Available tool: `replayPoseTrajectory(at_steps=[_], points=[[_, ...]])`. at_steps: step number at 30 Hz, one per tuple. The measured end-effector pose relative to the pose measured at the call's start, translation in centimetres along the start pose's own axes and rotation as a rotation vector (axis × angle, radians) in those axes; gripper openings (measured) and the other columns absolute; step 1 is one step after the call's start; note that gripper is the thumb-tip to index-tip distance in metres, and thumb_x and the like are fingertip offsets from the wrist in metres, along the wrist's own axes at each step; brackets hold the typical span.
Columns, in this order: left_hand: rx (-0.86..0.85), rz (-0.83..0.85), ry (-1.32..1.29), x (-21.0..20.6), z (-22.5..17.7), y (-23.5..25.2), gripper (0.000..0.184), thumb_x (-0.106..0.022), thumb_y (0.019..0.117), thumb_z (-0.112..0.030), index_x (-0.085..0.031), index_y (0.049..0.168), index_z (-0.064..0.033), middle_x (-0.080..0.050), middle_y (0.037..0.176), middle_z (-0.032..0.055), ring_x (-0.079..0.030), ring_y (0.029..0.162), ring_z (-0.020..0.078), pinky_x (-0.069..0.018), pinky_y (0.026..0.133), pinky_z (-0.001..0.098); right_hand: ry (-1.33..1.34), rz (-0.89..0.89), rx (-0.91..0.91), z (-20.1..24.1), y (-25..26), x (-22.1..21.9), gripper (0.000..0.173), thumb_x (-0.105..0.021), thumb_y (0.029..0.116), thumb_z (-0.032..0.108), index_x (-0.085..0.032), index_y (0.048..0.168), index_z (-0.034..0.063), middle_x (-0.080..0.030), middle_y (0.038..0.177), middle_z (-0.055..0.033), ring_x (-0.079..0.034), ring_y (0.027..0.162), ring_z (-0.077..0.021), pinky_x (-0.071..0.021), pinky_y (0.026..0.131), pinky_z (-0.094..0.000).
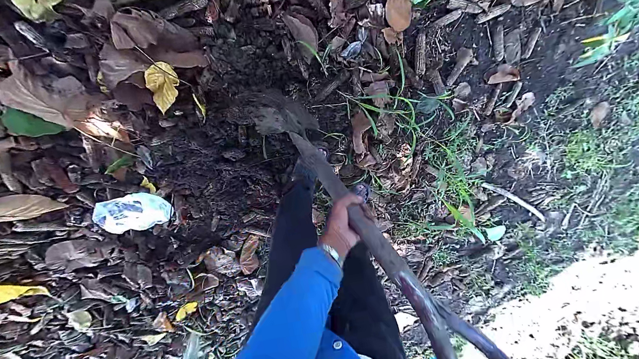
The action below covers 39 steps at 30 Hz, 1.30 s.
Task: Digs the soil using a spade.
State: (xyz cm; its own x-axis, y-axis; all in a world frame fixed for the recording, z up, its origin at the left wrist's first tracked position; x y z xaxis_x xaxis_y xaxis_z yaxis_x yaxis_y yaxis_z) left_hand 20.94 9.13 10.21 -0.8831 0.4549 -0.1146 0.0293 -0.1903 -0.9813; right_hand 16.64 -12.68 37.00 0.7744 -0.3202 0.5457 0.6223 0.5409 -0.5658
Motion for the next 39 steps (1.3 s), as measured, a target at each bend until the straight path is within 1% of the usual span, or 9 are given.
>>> replayPoseTrajectory(at_steps=[4,9,12,15,19,22,28,33,39], points=[[-0.191,-0.319,0.233,2.5,-9.2,7.7,0.03,-0.064,0.0942,-0.02,-0.055,0.119,-0.0061,-0.058,0.082,0.01,-0.058,0.064,0.0215,-0.0538,0.057,0.0395,-0.11,-0.326,0.385,0.2,9.7,-6.1,0.041,-0.054,0.0887,0.054,-0.059,0.069,0.0184,-0.058,0.059,0.0003,-0.058,0.055,-0.019,-0.0499,0.054,-0.0392],[-0.304,-0.472,0.505,1.8,-6.6,4.1,0.056,-0.072,0.0922,-0.019,-0.048,0.14,-0.0011,-0.06,0.12,0.0259,-0.063,0.094,0.0361,-0.0553,0.074,0.0528,0.242,-0.496,0.06,0.4,5.6,-7.5,0.037,-0.07,0.0858,0.04,-0.059,0.067,0.0105,-0.061,0.062,-0.0025,-0.063,0.06,-0.0128,-0.0556,0.058,-0.0309],[-0.31,-0.433,0.544,0.1,-1.8,0.3,0.061,-0.078,0.0806,-0.01,-0.051,0.134,0.0013,-0.061,0.116,0.0272,-0.061,0.097,0.0392,-0.0532,0.075,0.0566,0.571,-0.551,-0.344,-0.4,-1.0,-5.1,0.029,-0.083,0.0815,0.041,-0.071,0.083,0.0139,-0.071,0.072,0.0079,-0.067,0.067,0.002,-0.0601,0.064,-0.02],[-0.283,-0.352,0.526,-2.6,1.2,-1.5,0.057,-0.077,0.0807,-0.001,-0.05,0.13,0.0042,-0.063,0.111,0.0259,-0.064,0.097,0.0356,-0.0558,0.079,0.0522,0.824,-0.596,-0.474,-1.8,-5.7,-3.1,0.023,-0.088,0.0782,0.037,-0.077,0.094,0.0243,-0.075,0.078,0.0104,-0.07,0.069,-0.0023,-0.0619,0.065,-0.0253],[-0.337,-0.283,0.502,-2.1,2.1,-2.7,0.06,-0.075,0.0834,0.003,-0.046,0.136,0.004,-0.061,0.117,0.0257,-0.064,0.103,0.0329,-0.0559,0.085,0.049,0.939,-0.559,-0.431,-2.5,-6.9,-2.8,0.018,-0.084,0.085,0.034,-0.077,0.099,0.0252,-0.074,0.078,0.007,-0.069,0.066,-0.0062,-0.0607,0.063,-0.0284],[-0.307,-0.327,0.579,0.6,-2.5,-1.5,0.052,-0.076,0.0852,-0.004,-0.052,0.131,0.0036,-0.063,0.109,0.0233,-0.064,0.09,0.0311,-0.0556,0.077,0.0481,0.717,-0.611,-0.398,-1.2,-1.7,-5.3,0.02,-0.084,0.0777,0.034,-0.074,0.085,0.0181,-0.072,0.073,0.0087,-0.067,0.063,-0.0003,-0.0599,0.06,-0.0224],[-0.376,-0.374,0.505,3.6,-11.7,-0.8,0.032,-0.069,0.0918,-0.012,-0.055,0.118,-0.0005,-0.062,0.087,0.0132,-0.061,0.066,0.0207,-0.0556,0.059,0.0363,0.418,-0.541,0.106,6.2,7.7,-7.4,0.032,-0.074,0.0843,0.034,-0.064,0.07,0.0065,-0.066,0.064,-0.0049,-0.067,0.063,-0.0117,-0.0589,0.061,-0.0294],[-0.428,-0.382,0.505,4.6,-4.0,-3.4,0.032,-0.073,0.0859,-0.007,-0.059,0.113,0.0045,-0.064,0.086,0.0181,-0.064,0.068,0.0261,-0.057,0.062,0.0426,0.579,-0.545,-0.076,3.1,-1.5,-6.3,0.03,-0.08,0.0859,0.038,-0.067,0.078,0.0117,-0.069,0.071,0.0014,-0.068,0.069,-0.0053,-0.0606,0.066,-0.0255],[-0.232,-0.374,0.674,3.5,5.4,-3.1,0.061,-0.075,0.0796,-0.001,-0.044,0.132,0.0032,-0.063,0.092,0.0202,-0.068,0.064,0.0265,-0.0605,0.057,0.0418,1.566,-0.575,-0.443,2.1,-9.4,-8.7,0.004,-0.075,0.0909,0.031,-0.076,0.09,0.0267,-0.067,0.068,0.0088,-0.062,0.058,-0.0038,-0.0555,0.061,-0.0256]])
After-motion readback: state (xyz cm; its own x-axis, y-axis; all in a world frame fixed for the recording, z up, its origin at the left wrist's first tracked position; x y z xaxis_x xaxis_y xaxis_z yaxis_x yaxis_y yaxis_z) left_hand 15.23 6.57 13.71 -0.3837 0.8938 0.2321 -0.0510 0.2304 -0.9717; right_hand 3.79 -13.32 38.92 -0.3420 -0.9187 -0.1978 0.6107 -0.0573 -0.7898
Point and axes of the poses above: each hand's wrist, its own y-axis towards the middle knuckle, its own x-axis out of the back of the hand, z = x × y, the point moved 5 cm from there along y, towards the middle knuckle
